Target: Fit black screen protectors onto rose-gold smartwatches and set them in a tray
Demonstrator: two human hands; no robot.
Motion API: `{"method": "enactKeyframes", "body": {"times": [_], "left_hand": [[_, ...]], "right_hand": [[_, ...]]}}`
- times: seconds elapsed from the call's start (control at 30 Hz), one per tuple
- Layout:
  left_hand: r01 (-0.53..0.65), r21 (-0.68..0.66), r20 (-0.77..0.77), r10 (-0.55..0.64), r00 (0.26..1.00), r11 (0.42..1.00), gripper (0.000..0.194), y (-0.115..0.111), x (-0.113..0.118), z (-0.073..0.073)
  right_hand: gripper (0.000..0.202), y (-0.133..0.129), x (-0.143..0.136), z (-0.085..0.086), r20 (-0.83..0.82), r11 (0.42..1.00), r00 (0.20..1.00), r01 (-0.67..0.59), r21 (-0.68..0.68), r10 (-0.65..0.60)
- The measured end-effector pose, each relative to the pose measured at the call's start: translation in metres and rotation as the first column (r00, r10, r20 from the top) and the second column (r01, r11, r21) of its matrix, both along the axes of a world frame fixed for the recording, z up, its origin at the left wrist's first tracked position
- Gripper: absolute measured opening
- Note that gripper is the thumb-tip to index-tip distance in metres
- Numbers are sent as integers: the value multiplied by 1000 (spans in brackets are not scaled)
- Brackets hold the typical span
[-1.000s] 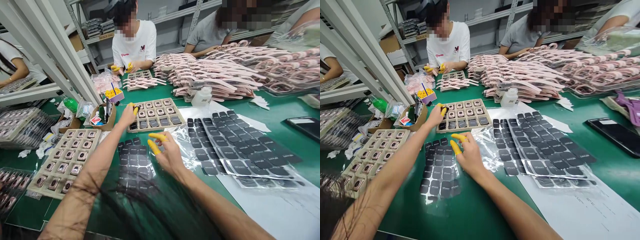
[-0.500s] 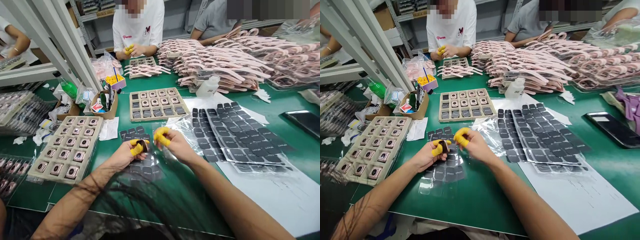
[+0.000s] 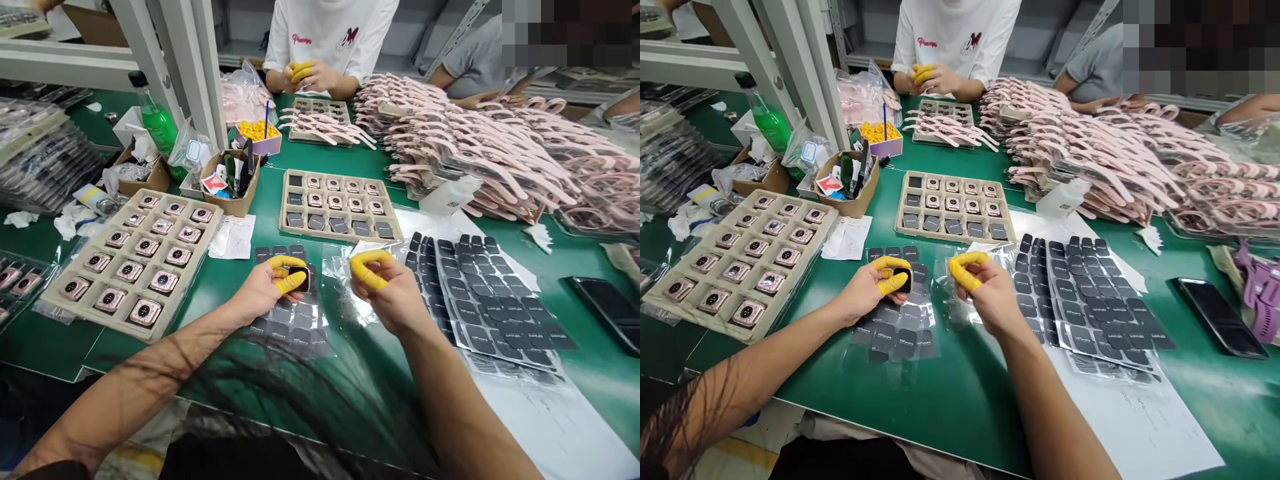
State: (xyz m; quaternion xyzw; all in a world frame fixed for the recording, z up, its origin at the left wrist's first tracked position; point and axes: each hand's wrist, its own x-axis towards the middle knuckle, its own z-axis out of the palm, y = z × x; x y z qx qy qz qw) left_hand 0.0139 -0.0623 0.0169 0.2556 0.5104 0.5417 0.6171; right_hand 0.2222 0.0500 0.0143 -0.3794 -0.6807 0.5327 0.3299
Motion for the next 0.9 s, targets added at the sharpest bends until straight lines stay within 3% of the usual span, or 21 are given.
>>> {"method": "enactKeyframes", "body": {"times": [0.07,0.13,0.23,0.33,0.4,0.43,0.5,0.57,0.63,0.7,0.77,0.9], "left_hand": [[-3,11,-30,4,1000,1000,57,0,0,1],[17,27,-56,-16,998,999,59,0,0,1],[74,29,-103,-71,992,997,75,0,-1,0],[94,40,-155,-86,984,995,77,-2,-1,-1],[93,71,-193,-78,978,993,71,-5,0,-1],[99,79,-214,-80,974,992,69,-5,0,-2],[114,72,-256,-92,962,991,68,-6,0,-3],[104,66,-310,-79,947,992,68,-3,-1,-6],[79,94,-356,-40,934,992,66,4,-2,-9],[71,127,-391,-16,920,989,64,11,-2,-14],[79,123,-427,-20,904,989,61,17,-2,-17],[18,61,-465,12,885,998,56,14,0,-18]], "right_hand": [[28,15,13,-4,287,986,958,-24,167,-26],[27,21,22,-8,470,911,874,-90,403,-122],[36,9,21,-12,422,756,880,-121,644,-219],[41,-14,11,-14,348,633,937,-243,735,-45],[37,-24,3,-14,419,558,903,-398,728,97],[35,-26,0,-14,468,540,878,-446,714,106],[34,-26,-2,-11,529,573,848,-417,705,-34],[39,-28,-1,-8,525,641,817,-275,717,-236],[42,-39,1,-9,446,689,842,-129,713,-304],[45,-60,1,-15,349,766,917,-82,637,-192],[52,-83,-1,-25,289,826,956,-131,548,-40],[67,-109,-3,-39,323,826,946,-199,527,22]]}}
